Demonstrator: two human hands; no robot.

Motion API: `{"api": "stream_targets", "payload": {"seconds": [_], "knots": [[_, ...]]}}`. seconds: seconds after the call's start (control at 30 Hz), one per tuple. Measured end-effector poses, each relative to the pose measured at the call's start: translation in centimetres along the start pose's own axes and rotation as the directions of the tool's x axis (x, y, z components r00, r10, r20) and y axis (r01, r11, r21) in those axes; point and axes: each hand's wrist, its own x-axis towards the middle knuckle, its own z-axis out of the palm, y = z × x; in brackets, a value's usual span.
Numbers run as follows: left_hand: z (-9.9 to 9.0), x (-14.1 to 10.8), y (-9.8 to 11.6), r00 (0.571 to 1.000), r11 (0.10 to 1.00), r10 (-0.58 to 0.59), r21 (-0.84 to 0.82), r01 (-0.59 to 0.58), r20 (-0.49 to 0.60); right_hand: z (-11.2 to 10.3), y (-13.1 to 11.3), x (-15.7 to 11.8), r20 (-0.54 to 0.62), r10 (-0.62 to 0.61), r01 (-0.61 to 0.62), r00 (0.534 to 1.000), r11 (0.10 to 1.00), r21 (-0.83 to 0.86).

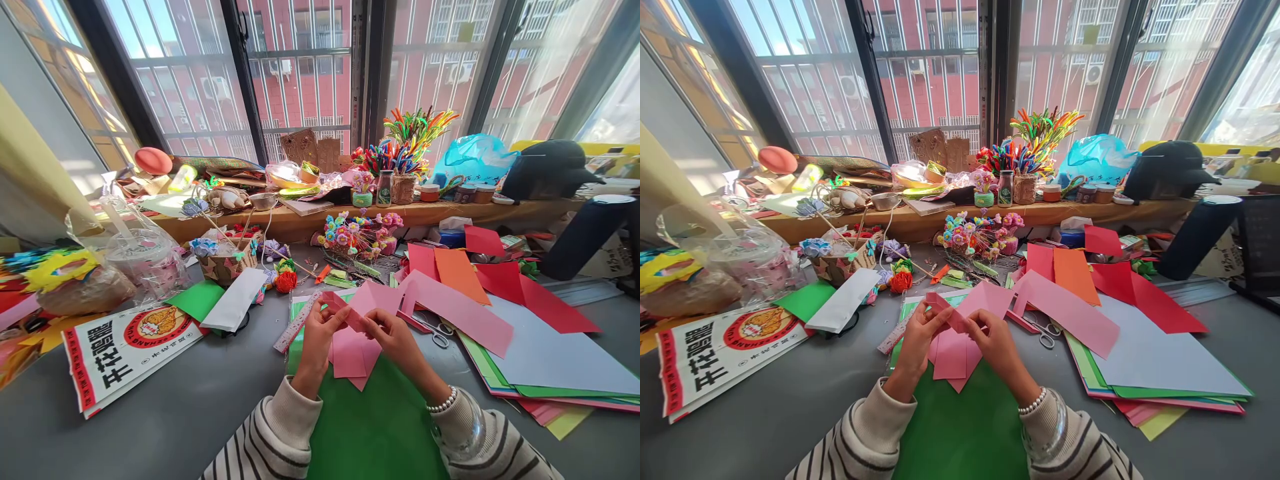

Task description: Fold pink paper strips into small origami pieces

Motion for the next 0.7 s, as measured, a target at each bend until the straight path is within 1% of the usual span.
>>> {"api": "stream_targets", "payload": {"seconds": [0.07,0.13,0.2,0.3,0.47,0.7], "knots": [[0.05,-0.01,0.04,0.999,1.000,-0.028,-0.012,0.028,0.018,0.00,0.01,-0.06,-0.005,0.013,-0.013,1.000,0.996,0.087],[0.09,-0.03,0.06,0.997,0.998,-0.063,-0.017,0.063,0.039,-0.02,0.05,-0.13,-0.018,0.011,-0.008,1.000,0.993,0.121],[0.10,-0.06,0.07,0.994,0.995,-0.103,-0.006,0.103,0.049,-0.08,0.04,-0.20,-0.068,-0.005,0.011,0.998,0.997,0.080],[0.08,-0.09,0.09,0.986,0.989,-0.148,0.013,0.147,0.071,-0.18,-0.16,-0.31,-0.139,-0.051,0.045,0.989,0.998,-0.043],[0.07,-0.18,0.15,0.976,0.983,-0.185,0.024,0.184,0.111,-0.13,-0.71,-0.47,-0.183,-0.138,0.108,0.973,0.980,-0.169],[0.22,-0.44,0.53,0.976,0.981,-0.186,0.082,0.177,0.115,-0.03,-0.60,-0.47,-0.184,-0.196,0.154,0.963,0.963,-0.220]]}}
